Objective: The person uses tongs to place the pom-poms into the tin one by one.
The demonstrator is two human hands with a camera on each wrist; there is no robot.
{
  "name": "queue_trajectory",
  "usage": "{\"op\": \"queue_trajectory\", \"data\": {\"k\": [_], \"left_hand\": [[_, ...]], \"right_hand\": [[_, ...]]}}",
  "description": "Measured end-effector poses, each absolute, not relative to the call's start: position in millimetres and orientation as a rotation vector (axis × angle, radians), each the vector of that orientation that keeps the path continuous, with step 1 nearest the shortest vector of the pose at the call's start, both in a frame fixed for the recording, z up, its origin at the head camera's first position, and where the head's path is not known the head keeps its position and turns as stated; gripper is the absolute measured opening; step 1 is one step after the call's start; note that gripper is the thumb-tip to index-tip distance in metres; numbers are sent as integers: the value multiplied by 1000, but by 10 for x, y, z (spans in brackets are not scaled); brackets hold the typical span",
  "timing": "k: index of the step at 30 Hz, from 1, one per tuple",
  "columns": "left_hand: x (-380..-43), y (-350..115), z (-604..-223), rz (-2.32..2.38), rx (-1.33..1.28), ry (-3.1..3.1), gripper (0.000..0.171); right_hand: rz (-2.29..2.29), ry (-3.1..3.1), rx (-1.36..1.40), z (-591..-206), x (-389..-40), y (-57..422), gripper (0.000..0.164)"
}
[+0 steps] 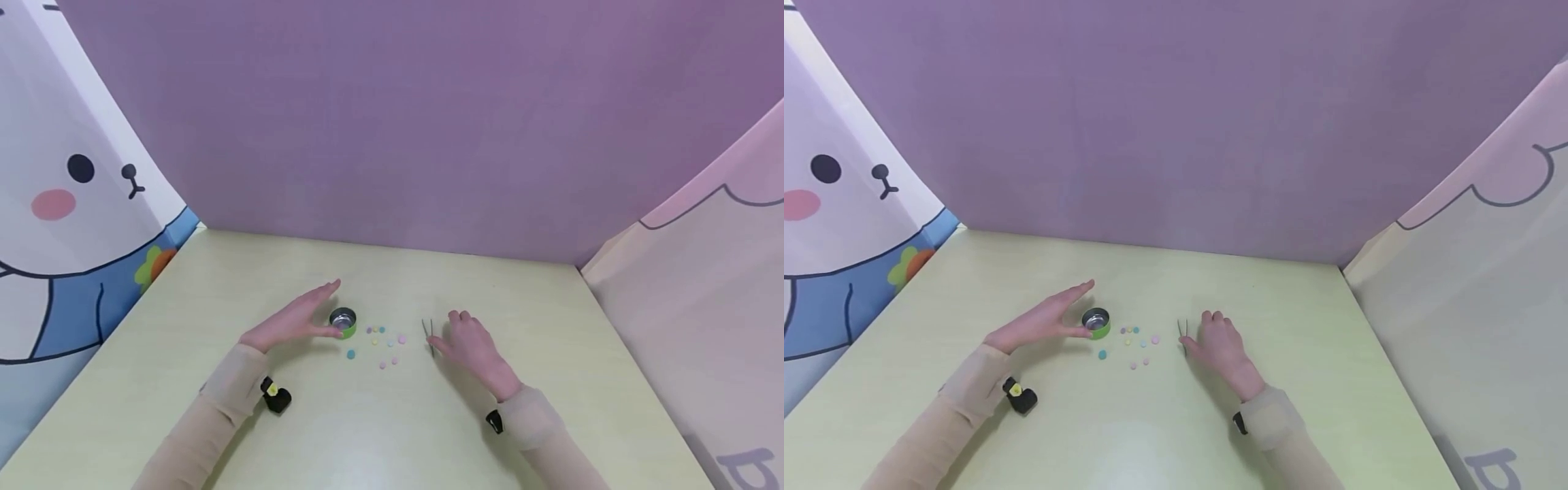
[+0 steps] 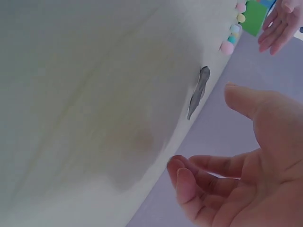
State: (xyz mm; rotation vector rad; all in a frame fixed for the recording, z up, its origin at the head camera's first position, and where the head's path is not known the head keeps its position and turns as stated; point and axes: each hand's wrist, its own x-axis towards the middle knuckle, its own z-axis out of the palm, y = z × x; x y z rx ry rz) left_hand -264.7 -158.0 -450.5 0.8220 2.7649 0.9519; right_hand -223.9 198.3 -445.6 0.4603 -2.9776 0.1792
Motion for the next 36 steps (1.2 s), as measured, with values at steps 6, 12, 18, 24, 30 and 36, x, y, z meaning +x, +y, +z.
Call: {"op": "queue_trajectory", "data": {"k": [6, 12, 18, 24, 30, 36], "left_hand": [[-2660, -1561, -4558, 936, 815, 2770, 108], [-2697, -1548, -4621, 950, 827, 2766, 109], [-2735, -1556, -4719, 960, 799, 2748, 107], [-2759, -1547, -4796, 959, 817, 2737, 105], [-2766, -1540, -4828, 985, 833, 2711, 104], [-2767, -1524, -4853, 975, 857, 2695, 106]], "right_hand": [[226, -3116, 373, -4472, -2270, 1938, 76], [380, -3192, 274, -4464, -2284, 1918, 69], [449, -3200, 286, -4458, -2287, 1867, 61], [482, -3196, 272, -4488, -2313, 1805, 58], [458, -3190, 293, -4504, -2360, 1756, 44], [454, -3195, 281, -4514, -2391, 1726, 32]]}}
